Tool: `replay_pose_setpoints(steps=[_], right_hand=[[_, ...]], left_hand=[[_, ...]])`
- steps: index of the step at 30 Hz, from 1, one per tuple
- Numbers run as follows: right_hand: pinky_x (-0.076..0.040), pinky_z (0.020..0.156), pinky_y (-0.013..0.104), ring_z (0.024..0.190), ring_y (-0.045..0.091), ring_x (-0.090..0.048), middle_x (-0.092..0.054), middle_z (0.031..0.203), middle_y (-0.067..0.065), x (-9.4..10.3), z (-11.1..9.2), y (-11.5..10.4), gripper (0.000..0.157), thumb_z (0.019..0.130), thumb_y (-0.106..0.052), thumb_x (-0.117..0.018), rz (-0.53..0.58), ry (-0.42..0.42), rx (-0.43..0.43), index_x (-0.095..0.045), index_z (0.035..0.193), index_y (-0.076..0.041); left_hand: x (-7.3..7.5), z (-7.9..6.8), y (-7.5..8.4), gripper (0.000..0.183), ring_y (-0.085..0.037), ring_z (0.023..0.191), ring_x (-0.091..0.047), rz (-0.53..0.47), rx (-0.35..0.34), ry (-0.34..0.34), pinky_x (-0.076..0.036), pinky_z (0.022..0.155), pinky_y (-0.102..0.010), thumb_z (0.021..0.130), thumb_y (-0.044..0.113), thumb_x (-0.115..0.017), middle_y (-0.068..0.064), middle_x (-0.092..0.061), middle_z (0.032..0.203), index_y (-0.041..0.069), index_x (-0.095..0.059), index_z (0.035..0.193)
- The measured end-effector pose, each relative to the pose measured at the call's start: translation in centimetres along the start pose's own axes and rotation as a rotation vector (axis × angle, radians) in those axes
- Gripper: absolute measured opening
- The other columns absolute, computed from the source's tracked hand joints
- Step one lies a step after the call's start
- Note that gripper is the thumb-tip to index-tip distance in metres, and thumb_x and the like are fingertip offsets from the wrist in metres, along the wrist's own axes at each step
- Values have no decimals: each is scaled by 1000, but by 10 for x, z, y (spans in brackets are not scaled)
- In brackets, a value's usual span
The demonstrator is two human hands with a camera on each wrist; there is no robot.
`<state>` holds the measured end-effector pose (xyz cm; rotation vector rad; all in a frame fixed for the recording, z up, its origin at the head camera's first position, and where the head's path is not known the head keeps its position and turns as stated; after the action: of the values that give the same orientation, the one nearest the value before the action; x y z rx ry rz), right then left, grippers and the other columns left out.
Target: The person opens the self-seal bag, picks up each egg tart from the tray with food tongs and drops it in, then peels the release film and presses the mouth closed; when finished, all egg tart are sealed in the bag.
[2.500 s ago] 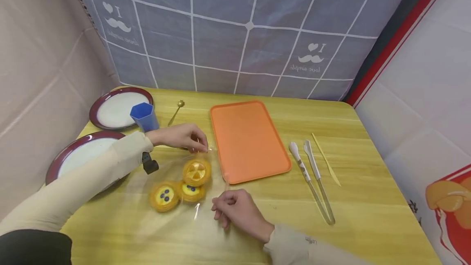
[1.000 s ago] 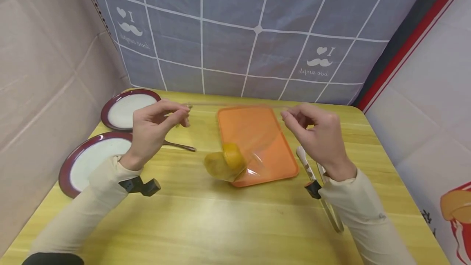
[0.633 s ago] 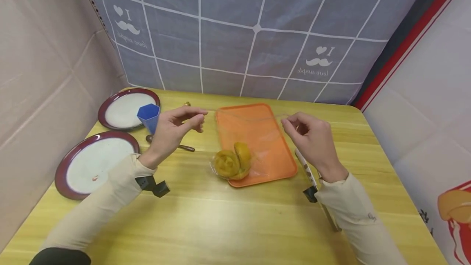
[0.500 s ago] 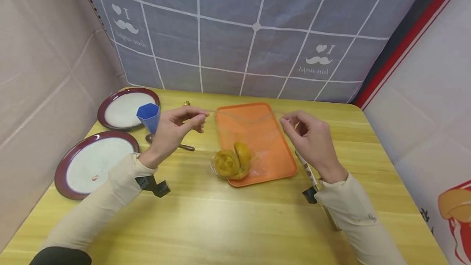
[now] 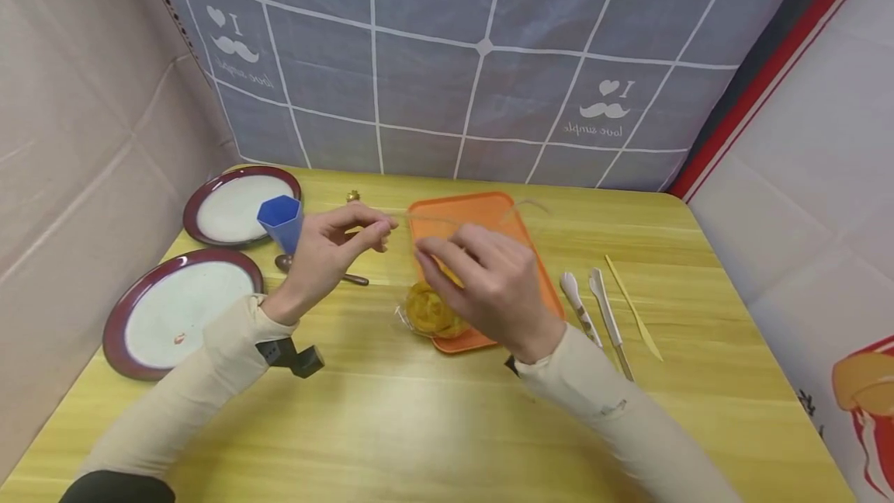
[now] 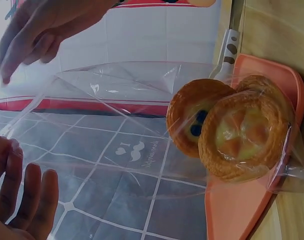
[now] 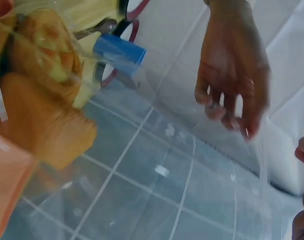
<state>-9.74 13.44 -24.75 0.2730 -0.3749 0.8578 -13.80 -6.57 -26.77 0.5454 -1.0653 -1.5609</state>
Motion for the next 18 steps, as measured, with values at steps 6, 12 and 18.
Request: replay_pose_setpoints(steps=[6,12,18], right_hand=[[-33,39,17,44,8,-39,-52,62,-1,-26,14,-5,18,78,-17,-66,-96,-125,18,-70,94,-12],[-34,38,17,42,7,-41,-56,64,0,-32,17,-2,17,79,-19,-66,-104,-153,-8,-71,93,-12],[-34,38,18,42,8,-41,-55,65,-1,-35,23,-3,16,81,-20,-63,-90,-193,12,-71,92,-12]], left_hand=[[2,-2,-7,13,-15,79,-59,63,-119,10,-55,69,-34,84,7,-59,-5,-64,89,7,-68,93],[3,-1,-7,14,-9,73,-59,159,-298,35,-54,65,-25,80,2,-63,-6,-65,83,4,-69,92],[8,-1,-24,13,-4,72,-59,252,-445,79,-54,61,-25,81,12,-63,1,-65,83,11,-70,92]])
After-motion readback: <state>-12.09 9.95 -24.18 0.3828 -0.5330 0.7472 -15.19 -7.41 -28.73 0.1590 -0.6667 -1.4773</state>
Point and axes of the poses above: each hand's wrist, its own z-axis towards the middle knuckle, its own x-axis out of the back of the hand, y = z × x, the point moved 1 cm from there along z, towards the middle knuckle
